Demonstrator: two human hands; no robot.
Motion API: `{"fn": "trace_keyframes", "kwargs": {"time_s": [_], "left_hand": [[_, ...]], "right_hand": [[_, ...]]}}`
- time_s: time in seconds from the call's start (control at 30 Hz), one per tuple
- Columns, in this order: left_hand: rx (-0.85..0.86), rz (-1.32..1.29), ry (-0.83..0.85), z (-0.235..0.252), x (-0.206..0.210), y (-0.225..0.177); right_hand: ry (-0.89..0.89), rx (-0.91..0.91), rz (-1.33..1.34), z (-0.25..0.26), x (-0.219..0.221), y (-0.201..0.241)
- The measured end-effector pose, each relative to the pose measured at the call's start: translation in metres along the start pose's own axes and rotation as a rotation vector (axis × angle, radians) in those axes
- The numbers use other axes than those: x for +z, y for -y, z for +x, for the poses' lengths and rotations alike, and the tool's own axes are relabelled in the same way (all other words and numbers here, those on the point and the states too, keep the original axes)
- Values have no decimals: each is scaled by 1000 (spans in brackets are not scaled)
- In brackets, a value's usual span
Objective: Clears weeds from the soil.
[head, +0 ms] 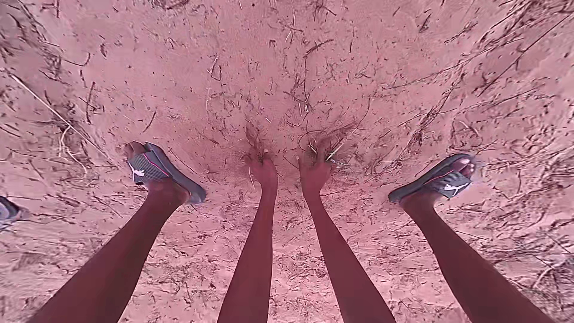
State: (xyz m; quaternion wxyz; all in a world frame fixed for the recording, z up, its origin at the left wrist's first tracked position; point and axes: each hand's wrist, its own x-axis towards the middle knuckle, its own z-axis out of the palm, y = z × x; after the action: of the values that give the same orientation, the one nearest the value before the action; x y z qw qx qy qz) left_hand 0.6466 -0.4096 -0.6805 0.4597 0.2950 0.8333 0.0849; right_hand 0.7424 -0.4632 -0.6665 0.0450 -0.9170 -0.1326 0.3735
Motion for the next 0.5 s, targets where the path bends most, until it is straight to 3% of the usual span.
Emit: {"fn": "trace_keyframes", "kwargs": {"time_s": [0.1, 0.17, 0.2, 0.27, 0.37, 0.43, 0.5], "left_hand": [[47, 347, 265, -37, 9, -21], [106, 468, 437, -39, -12, -39], [131, 508, 498, -37, -30, -49], [296, 531, 440, -24, -61, -80], [680, 506, 289, 24, -80, -141], [862, 585, 265, 69, -67, -191], [835, 761, 275, 106, -41, -221]], "right_hand": [[248, -196, -50, -42, 6, -7], [427, -259, -16, -41, -24, -3], [432, -291, -18, -40, -44, 0], [208, -407, 38, -24, -81, 13], [-111, -670, 32, 37, -127, 59], [-95, -788, -45, 95, -138, 106], [-6, -755, -157, 141, -121, 134]]}}
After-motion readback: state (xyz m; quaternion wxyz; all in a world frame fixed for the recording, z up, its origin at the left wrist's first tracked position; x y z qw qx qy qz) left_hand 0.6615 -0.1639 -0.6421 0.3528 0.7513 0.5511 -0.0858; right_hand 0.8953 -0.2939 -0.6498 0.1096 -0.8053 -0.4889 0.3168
